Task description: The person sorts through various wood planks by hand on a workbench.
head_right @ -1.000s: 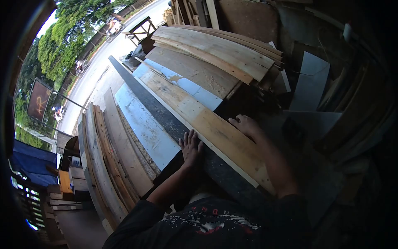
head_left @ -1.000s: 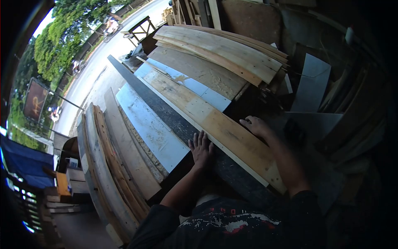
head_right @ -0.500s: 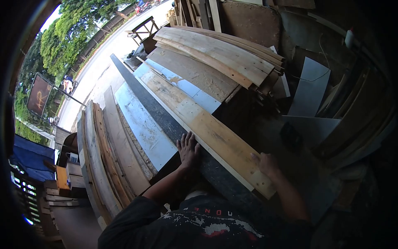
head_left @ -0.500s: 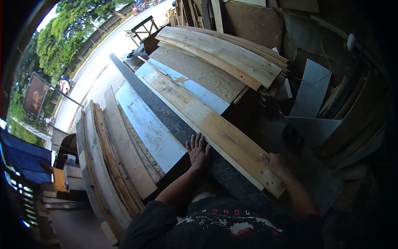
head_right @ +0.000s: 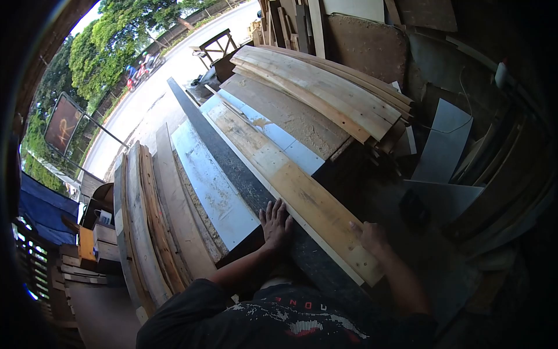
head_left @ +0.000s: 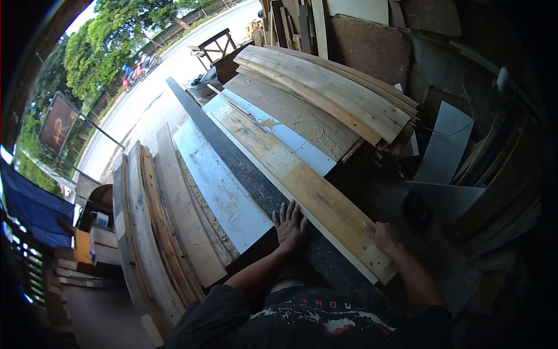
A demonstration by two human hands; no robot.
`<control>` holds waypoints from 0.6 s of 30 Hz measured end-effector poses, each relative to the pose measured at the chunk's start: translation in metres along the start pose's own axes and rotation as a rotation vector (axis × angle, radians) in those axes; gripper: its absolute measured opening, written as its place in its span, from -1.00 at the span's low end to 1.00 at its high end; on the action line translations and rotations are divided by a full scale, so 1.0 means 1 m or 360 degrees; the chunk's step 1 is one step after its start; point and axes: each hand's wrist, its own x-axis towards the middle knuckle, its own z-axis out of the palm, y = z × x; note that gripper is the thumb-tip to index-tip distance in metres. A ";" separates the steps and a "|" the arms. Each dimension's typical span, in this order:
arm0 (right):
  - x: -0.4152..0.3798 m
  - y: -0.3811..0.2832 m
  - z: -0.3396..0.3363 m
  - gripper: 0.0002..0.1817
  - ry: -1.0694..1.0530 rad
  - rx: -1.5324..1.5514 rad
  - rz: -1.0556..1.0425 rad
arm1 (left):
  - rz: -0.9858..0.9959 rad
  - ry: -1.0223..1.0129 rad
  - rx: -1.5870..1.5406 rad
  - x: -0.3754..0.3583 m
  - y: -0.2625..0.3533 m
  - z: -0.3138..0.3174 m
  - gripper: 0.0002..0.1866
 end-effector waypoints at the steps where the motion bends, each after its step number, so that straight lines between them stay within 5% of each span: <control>1: 0.003 -0.004 -0.001 -0.20 -0.0006 0.0001 -0.0003 | 0.0001 -0.0008 0.0004 0.000 -0.001 0.000 -0.40; 18: 0.048 -0.056 0.002 -0.19 -0.0024 -0.0018 -0.0035 | 0.0009 -0.0019 0.0032 0.000 -0.005 -0.001 -0.37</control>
